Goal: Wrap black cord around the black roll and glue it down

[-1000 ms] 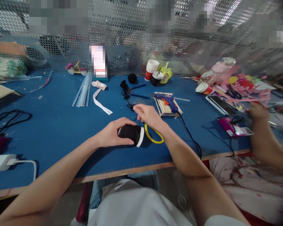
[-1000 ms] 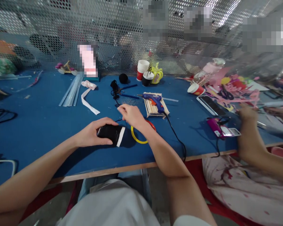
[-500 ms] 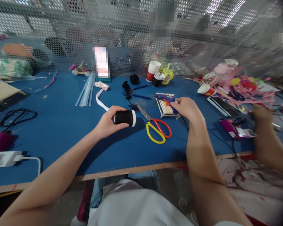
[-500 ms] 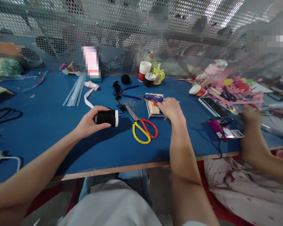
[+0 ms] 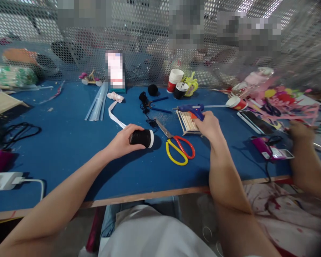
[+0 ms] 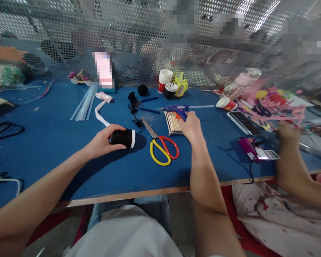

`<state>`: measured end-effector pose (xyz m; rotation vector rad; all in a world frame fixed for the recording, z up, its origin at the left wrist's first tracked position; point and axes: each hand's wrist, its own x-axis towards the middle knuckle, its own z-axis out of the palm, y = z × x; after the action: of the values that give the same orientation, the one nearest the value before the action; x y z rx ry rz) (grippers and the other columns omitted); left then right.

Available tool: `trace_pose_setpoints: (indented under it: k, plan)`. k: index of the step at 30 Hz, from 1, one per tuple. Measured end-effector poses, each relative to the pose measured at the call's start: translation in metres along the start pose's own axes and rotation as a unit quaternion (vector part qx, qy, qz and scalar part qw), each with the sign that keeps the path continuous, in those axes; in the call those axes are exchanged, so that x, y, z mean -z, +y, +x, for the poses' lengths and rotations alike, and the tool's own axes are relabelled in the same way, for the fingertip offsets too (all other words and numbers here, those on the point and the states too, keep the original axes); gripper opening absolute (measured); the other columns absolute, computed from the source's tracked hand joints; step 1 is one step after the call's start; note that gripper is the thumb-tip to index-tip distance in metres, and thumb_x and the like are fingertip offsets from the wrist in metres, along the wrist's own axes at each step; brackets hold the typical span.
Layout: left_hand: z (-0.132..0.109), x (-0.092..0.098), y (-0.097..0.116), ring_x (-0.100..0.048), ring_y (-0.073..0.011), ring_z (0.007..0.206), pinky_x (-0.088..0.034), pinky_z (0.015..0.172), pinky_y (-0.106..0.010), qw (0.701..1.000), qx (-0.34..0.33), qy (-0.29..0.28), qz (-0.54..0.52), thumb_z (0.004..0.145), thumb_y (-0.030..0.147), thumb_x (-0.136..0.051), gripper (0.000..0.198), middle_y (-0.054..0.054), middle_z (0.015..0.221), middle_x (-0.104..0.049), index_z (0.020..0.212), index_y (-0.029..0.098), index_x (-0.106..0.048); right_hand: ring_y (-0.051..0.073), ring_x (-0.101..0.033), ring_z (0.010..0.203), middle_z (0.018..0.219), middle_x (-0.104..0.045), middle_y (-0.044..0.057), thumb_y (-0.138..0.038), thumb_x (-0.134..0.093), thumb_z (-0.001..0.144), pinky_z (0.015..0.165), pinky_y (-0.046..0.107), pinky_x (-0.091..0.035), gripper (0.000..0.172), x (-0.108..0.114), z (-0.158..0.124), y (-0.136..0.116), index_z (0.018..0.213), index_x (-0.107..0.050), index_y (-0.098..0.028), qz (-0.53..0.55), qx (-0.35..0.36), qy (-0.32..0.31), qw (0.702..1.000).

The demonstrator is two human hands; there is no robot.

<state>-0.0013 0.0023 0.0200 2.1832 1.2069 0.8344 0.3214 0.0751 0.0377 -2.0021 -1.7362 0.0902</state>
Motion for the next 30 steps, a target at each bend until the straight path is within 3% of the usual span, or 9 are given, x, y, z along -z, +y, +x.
trace_pose_setpoints:
  k: [4,7,10,13,17,22,30]
  plan:
    - [0.0,0.001,-0.001,-0.054,-0.022,0.095,-0.044,0.084,-0.035,1.0,0.004,0.0,-0.005,0.067,0.043,-0.066,0.051,-0.007,0.108,-0.054,0.11,0.021,-0.049,0.019,-0.06,0.072,0.088,-0.063,0.01,-0.025,-0.059,0.066,0.062,0.031,-0.047,0.038,0.009,-0.012,-0.013,0.101,-0.054,-0.012,0.201,-0.005,-0.008,0.98]
    - [0.001,0.002,-0.003,-0.053,-0.0224,0.099,-0.043,0.085,-0.036,1.0,-0.017,0.012,-0.01,0.068,0.038,-0.067,0.049,-0.008,0.109,-0.053,0.11,0.02,-0.049,0.014,-0.057,0.062,0.074,-0.063,0.004,-0.027,-0.063,0.066,0.058,0.028,-0.047,0.026,0.014,-0.025,-0.029,0.088,-0.057,-0.015,0.328,0.026,-0.12,0.937]
    - [0.002,0.004,-0.008,-0.05,-0.0229,0.103,-0.042,0.087,-0.036,0.999,-0.037,0.031,-0.007,0.067,0.033,-0.068,0.047,-0.009,0.111,-0.052,0.108,0.02,-0.049,0.012,-0.055,0.055,0.063,-0.06,0.002,-0.034,-0.064,0.068,0.055,0.027,-0.047,0.021,0.014,-0.039,-0.046,0.071,-0.057,-0.015,0.372,0.05,-0.215,0.902]
    - [0.003,0.006,-0.013,-0.05,-0.0225,0.103,-0.042,0.087,-0.036,0.999,-0.034,0.031,-0.003,0.067,0.032,-0.069,0.048,-0.009,0.109,-0.052,0.108,0.019,-0.049,0.012,-0.055,0.052,0.061,-0.06,0.003,-0.039,-0.062,0.07,0.053,0.027,-0.047,0.025,0.011,-0.053,-0.059,0.072,-0.06,-0.014,0.355,0.078,-0.233,0.902]
    - [0.003,0.007,-0.018,-0.052,-0.0219,0.1,-0.043,0.085,-0.036,0.999,-0.004,0.024,-0.021,0.067,0.031,-0.068,0.049,-0.008,0.109,-0.052,0.11,0.019,-0.047,0.013,-0.055,0.052,0.061,-0.06,0.002,-0.038,-0.056,0.075,0.052,0.027,-0.045,0.027,0.009,-0.064,-0.069,0.087,-0.064,-0.015,0.271,0.132,-0.23,0.925]
    - [0.003,0.006,-0.021,-0.053,-0.0216,0.098,-0.044,0.082,-0.034,0.998,0.025,0.027,-0.041,0.068,0.034,-0.068,0.051,-0.008,0.109,-0.053,0.112,0.019,-0.047,0.014,-0.053,0.054,0.057,-0.058,0.002,-0.04,-0.055,0.074,0.054,0.028,-0.042,0.024,0.009,-0.07,-0.072,0.066,-0.058,-0.017,0.173,0.193,-0.195,0.946]
    - [0.003,0.007,-0.02,-0.053,-0.0216,0.097,-0.044,0.083,-0.036,0.999,0.03,0.026,-0.035,0.068,0.034,-0.068,0.05,-0.007,0.107,-0.055,0.111,0.019,-0.048,0.016,-0.056,0.06,0.063,-0.06,0.002,-0.038,-0.055,0.073,0.059,0.027,-0.042,0.021,0.01,-0.073,-0.075,0.066,-0.056,-0.019,0.148,0.216,-0.189,0.946]
